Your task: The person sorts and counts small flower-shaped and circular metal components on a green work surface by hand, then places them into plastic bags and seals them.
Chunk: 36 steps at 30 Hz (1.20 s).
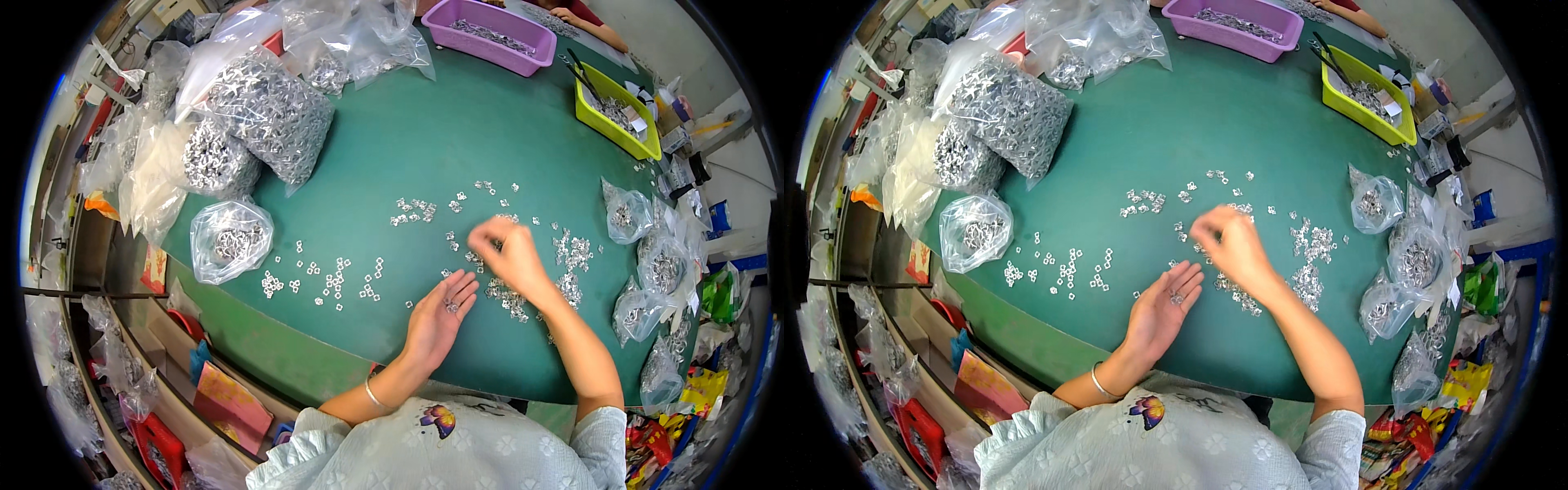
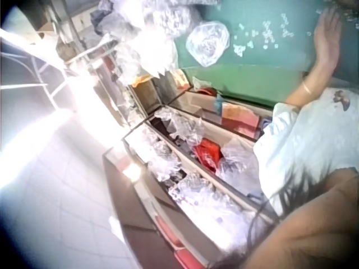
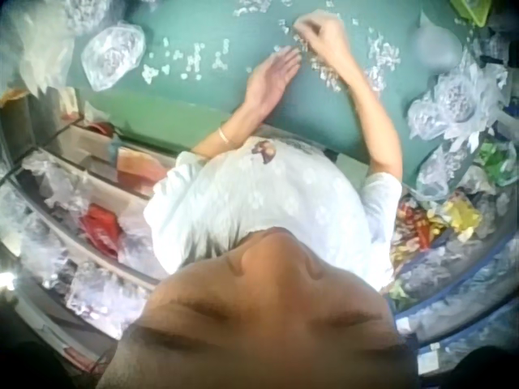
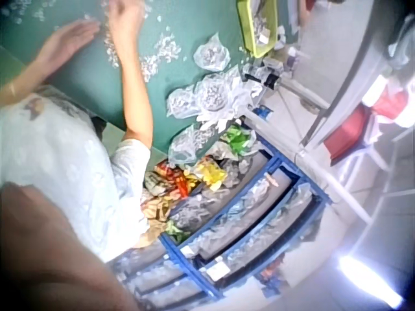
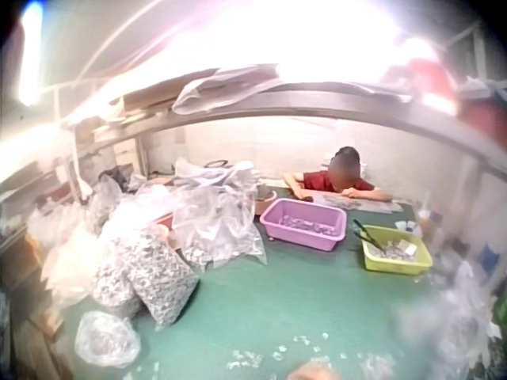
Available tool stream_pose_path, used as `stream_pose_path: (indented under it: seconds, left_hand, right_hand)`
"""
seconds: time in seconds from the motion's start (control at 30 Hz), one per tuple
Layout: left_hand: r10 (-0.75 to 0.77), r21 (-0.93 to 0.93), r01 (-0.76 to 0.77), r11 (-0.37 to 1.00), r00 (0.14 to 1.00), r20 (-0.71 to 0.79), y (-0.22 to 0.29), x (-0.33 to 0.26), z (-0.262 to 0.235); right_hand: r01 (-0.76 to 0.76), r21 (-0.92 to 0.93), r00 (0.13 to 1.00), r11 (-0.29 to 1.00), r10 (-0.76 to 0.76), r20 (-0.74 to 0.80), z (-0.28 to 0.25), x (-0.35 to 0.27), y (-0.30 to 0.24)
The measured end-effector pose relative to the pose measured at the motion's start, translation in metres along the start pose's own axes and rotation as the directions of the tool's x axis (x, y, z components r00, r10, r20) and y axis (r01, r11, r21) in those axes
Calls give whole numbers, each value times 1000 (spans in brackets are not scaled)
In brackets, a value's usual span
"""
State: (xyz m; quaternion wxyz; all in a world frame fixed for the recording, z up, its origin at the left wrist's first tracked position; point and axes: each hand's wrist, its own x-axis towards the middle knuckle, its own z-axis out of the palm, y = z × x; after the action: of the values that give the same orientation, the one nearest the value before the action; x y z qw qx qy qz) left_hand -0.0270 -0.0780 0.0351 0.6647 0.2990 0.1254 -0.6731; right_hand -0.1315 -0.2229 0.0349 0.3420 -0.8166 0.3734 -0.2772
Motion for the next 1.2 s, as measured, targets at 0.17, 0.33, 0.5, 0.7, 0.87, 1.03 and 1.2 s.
stream_pose_path:
  seconds: [0.17, 0.33, 0.5, 0.7, 0.87, 1.03, 1.2]
  left_hand:
    - [-100, 179, 70, 981, 982, 161, 0, 4, -30]
    - [-53, 187, 46, 981, 998, 34, 5, -12, -25]
    - [-42, 141, 33, 990, 997, 62, 11, -16, -26]
    - [36, -40, -36, 999, 999, -4, 18, -17, -19]
    - [251, 199, -292, 936, 946, 204, 38, -16, -66]
    - [556, 667, -498, 555, 818, 148, 94, -18, -63]
    - [669, 773, -582, 254, 682, 295, 115, -10, -63]
  right_hand:
    - [-14, -623, 947, 782, -189, -259, 17, 39, 36]
    - [111, -756, 926, 645, -342, -157, 19, 43, 56]
    - [2, -404, 949, 915, -129, -286, 14, 36, 31]
    - [-66, 147, 960, 987, 23, 278, 4, -15, -34]
    - [14, -117, 999, 993, -9, 48, -1, -35, -17]
    - [119, -232, 992, 965, -106, 69, 15, -51, -24]
    - [175, -243, 982, 954, -154, 106, 36, -49, -35]
